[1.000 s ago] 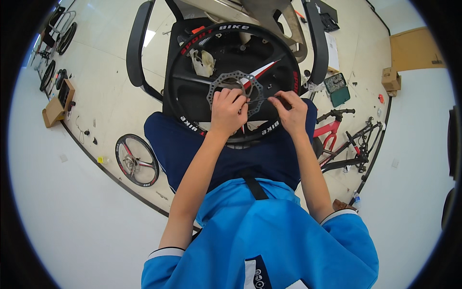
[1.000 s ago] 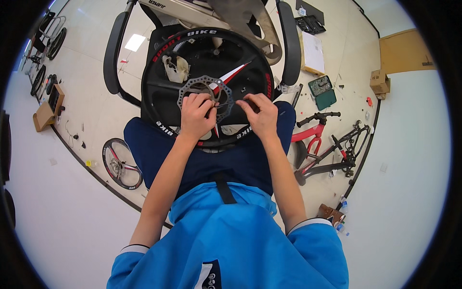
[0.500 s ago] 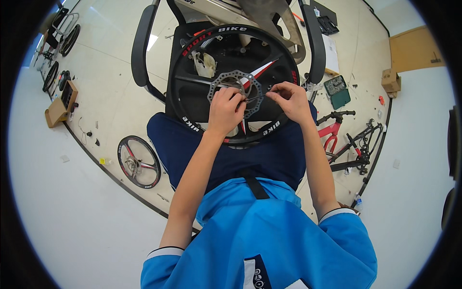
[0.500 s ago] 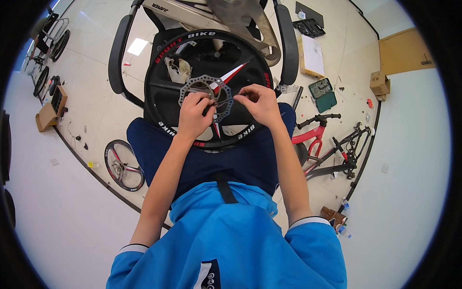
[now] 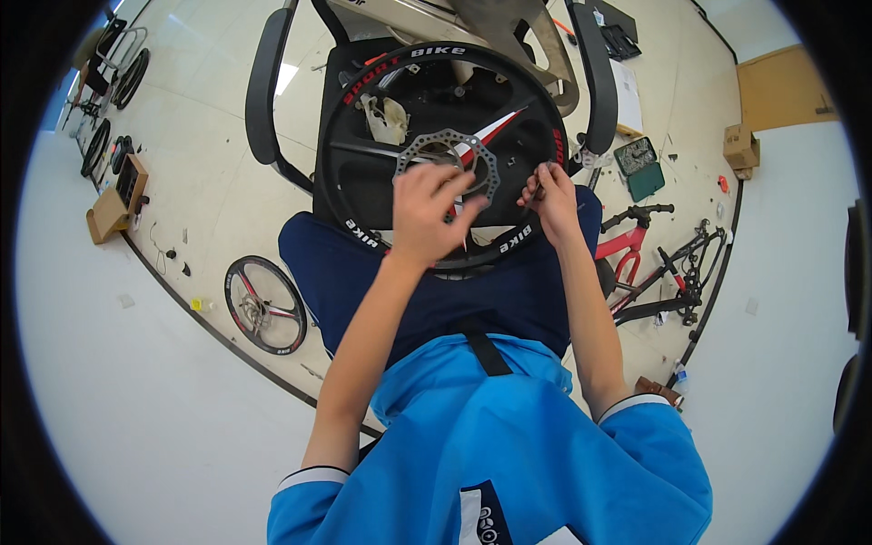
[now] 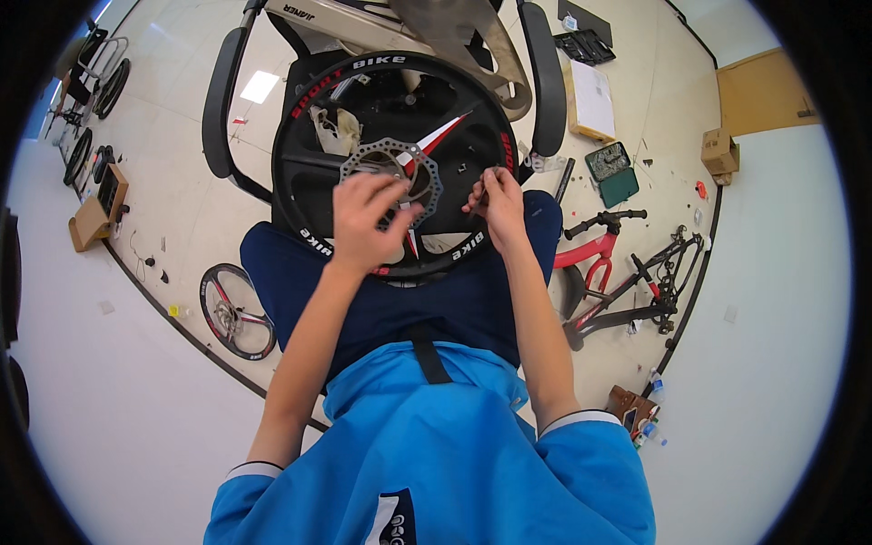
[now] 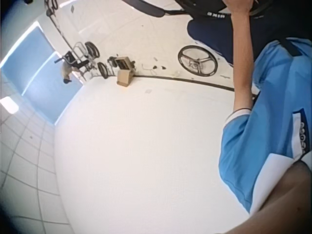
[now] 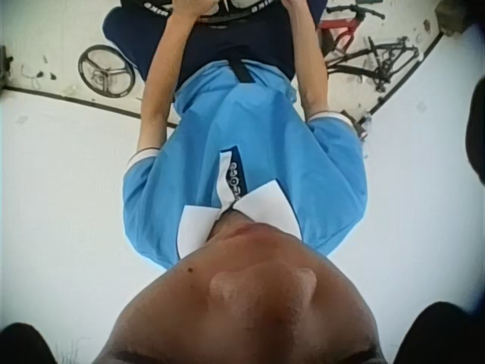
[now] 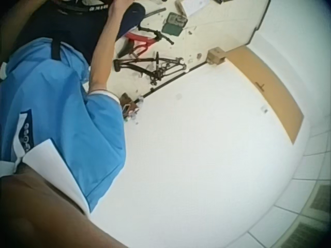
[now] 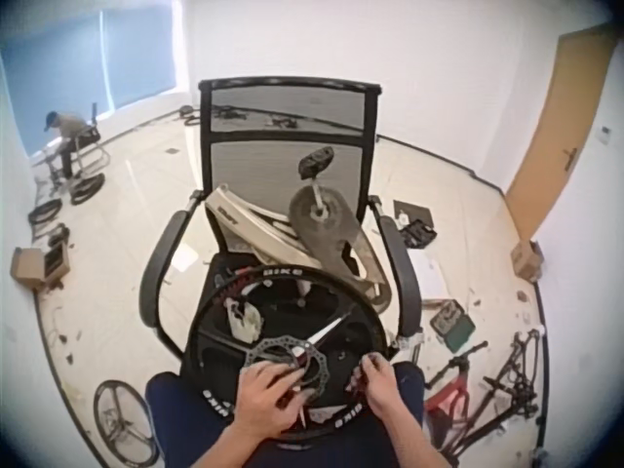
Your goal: The person assembles a bicycle wheel by attaching a disc brake rotor to the hub. They insert and tighten multiple bolts by hand, then use a T-handle hex wrench to tighten the bolts further.
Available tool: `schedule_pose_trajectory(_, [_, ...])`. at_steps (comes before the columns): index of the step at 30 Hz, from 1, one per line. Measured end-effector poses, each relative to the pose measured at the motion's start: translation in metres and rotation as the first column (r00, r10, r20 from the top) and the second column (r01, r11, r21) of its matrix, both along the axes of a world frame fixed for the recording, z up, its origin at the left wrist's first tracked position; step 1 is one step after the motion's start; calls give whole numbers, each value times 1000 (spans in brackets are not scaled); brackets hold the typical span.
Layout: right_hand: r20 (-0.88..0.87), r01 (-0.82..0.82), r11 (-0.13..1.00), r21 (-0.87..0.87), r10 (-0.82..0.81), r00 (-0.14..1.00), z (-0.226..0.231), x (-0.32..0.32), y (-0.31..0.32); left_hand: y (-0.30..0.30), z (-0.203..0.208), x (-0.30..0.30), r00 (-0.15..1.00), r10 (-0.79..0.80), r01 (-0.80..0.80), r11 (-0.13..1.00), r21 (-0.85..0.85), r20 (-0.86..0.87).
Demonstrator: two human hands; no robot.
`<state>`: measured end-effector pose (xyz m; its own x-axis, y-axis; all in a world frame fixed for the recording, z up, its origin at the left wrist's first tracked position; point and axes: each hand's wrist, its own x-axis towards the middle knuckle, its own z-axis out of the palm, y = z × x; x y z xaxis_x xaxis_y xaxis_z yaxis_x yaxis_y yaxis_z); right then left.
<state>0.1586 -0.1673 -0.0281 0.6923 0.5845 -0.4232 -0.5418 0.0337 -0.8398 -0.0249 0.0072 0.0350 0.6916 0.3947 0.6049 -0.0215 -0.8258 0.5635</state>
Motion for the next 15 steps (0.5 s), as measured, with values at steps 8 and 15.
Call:
schedule_pose_trajectory(8, [673, 200, 729, -654, 441, 594, -16, 14, 51, 70, 14, 78, 890, -290, 271, 957, -104, -350])
schedule_pose_trajectory(15, [683, 237, 705, -669, 456, 570, -32, -2, 65, 72, 8, 87, 805, -249, 175, 967, -185, -539])
